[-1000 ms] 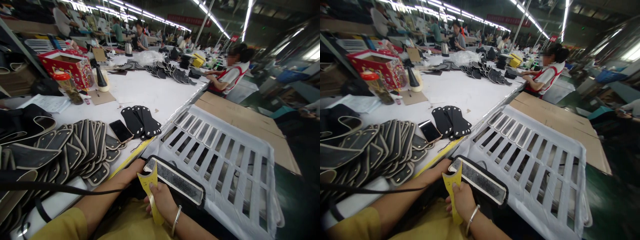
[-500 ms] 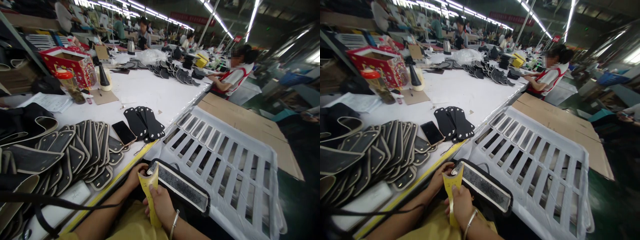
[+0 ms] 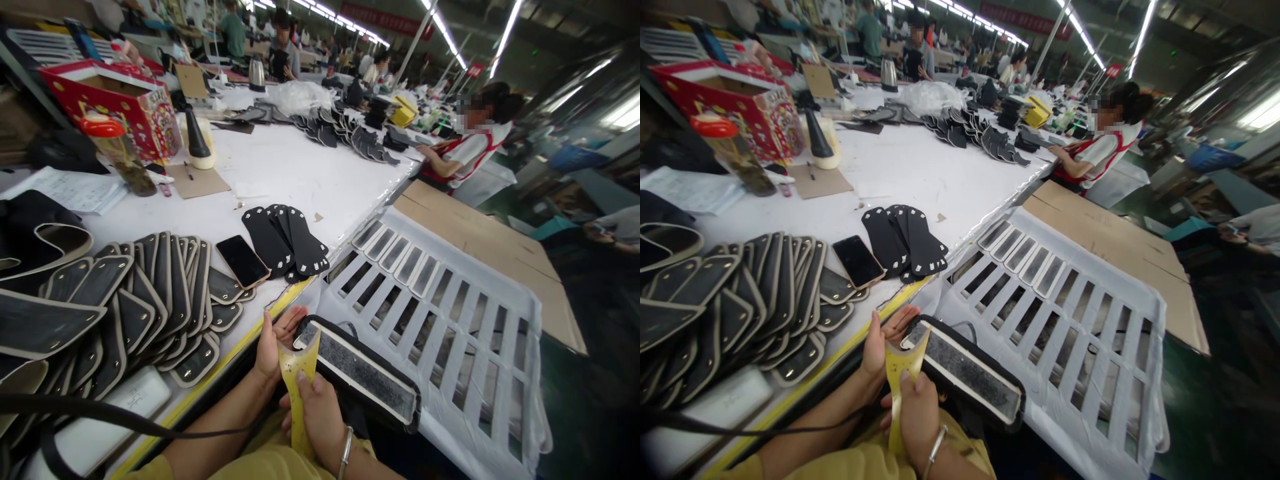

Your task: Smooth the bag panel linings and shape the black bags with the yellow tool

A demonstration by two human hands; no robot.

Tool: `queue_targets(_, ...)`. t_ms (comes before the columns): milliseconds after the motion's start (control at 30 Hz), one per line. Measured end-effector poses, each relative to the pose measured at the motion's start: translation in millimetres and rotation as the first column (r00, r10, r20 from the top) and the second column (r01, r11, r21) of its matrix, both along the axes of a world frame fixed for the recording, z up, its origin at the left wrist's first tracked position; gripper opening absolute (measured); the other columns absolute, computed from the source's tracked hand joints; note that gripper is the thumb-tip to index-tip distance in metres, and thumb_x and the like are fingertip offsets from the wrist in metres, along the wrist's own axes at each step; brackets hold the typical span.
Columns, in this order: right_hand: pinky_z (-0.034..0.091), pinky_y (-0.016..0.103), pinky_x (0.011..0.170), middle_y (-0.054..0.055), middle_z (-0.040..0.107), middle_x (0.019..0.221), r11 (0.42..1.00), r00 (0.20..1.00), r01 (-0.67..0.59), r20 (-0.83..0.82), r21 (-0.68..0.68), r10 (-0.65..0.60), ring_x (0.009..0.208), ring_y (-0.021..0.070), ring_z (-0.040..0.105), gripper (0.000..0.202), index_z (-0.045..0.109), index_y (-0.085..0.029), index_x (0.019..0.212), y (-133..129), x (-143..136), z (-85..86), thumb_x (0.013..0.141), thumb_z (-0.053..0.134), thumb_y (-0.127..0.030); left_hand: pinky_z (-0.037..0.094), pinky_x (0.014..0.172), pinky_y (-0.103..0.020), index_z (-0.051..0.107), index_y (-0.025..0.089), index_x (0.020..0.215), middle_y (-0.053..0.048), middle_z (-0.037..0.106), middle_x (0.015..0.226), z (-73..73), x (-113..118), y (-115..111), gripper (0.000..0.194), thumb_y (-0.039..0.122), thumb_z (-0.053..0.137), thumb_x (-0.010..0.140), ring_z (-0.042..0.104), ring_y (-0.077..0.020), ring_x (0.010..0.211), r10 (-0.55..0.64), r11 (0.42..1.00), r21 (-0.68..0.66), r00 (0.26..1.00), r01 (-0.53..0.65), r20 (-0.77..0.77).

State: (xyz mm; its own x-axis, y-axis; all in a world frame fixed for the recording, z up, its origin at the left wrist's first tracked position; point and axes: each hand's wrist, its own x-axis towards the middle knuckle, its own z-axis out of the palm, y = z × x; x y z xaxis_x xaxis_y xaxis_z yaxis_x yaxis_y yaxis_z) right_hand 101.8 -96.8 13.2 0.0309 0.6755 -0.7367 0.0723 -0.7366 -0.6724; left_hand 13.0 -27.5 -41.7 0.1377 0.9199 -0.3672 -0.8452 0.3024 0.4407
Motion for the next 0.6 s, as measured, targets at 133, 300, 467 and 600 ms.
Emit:
queue_targets(133, 0.038, 0.023, 0.034, 0.004, 0.062, 0.059, 1.0, 1.0, 0.008, -0.007, 0.006, -0.008, 0.033, 0.0113, 0.049, 0.035, 0.043, -0.019, 0.073, 1, -2, -2.5, 0.085, 0.044, -0.052, 0.043, 0.098, -0.038, 0.063, 0.015, 0.111, -0.011, 0.056, 0.126, 1.2, 5, 2, 0.071, 0.071, 0.029, 0.083, 0.049, -0.0258, 0.12, -0.008, 0.999, -0.048, 0.998, 0.01, 0.056)
queue_targets(300, 0.04, 0.025, 0.036, 0.004, 0.061, 0.056, 1.0, 0.997, 0.023, -0.073, -0.012, -0.024, 0.033, 0.0117, 0.048, 0.038, 0.044, -0.019, 0.069, 2, -4, -2.6, 0.084, 0.045, -0.054, 0.042, 0.099, -0.041, 0.062, 0.016, 0.113, -0.011, 0.051, 0.132, 3.8, 8, 1, 0.07, 0.071, 0.032, 0.081, 0.045, -0.0288, 0.124, -0.019, 0.999, -0.028, 1.0, 0.019, -0.002)
queue_targets(467, 0.042, 0.026, 0.036, 0.002, 0.061, 0.056, 0.993, 0.982, 0.109, -0.148, -0.042, -0.114, 0.034, 0.0119, 0.049, 0.043, 0.042, -0.021, 0.07, 0, -5, -7.7, 0.078, 0.047, -0.062, 0.041, 0.099, -0.04, 0.062, 0.012, 0.112, -0.012, 0.053, 0.13, -0.6, 9, 5, 0.064, 0.065, 0.039, 0.083, 0.048, -0.0298, 0.119, -0.105, 0.994, 0.036, 0.994, 0.106, -0.024)
queue_targets(600, 0.044, 0.027, 0.037, 0.001, 0.061, 0.057, 0.982, 0.956, 0.183, -0.223, -0.048, -0.189, 0.037, 0.0131, 0.052, 0.047, 0.042, -0.021, 0.073, -2, -7, -15.8, 0.072, 0.051, -0.067, 0.045, 0.094, -0.038, 0.065, 0.014, 0.109, -0.009, 0.059, 0.123, -3.9, 10, 10, 0.06, 0.061, 0.037, 0.086, 0.054, -0.0294, 0.113, -0.169, 0.985, 0.011, 0.983, 0.17, -0.066)
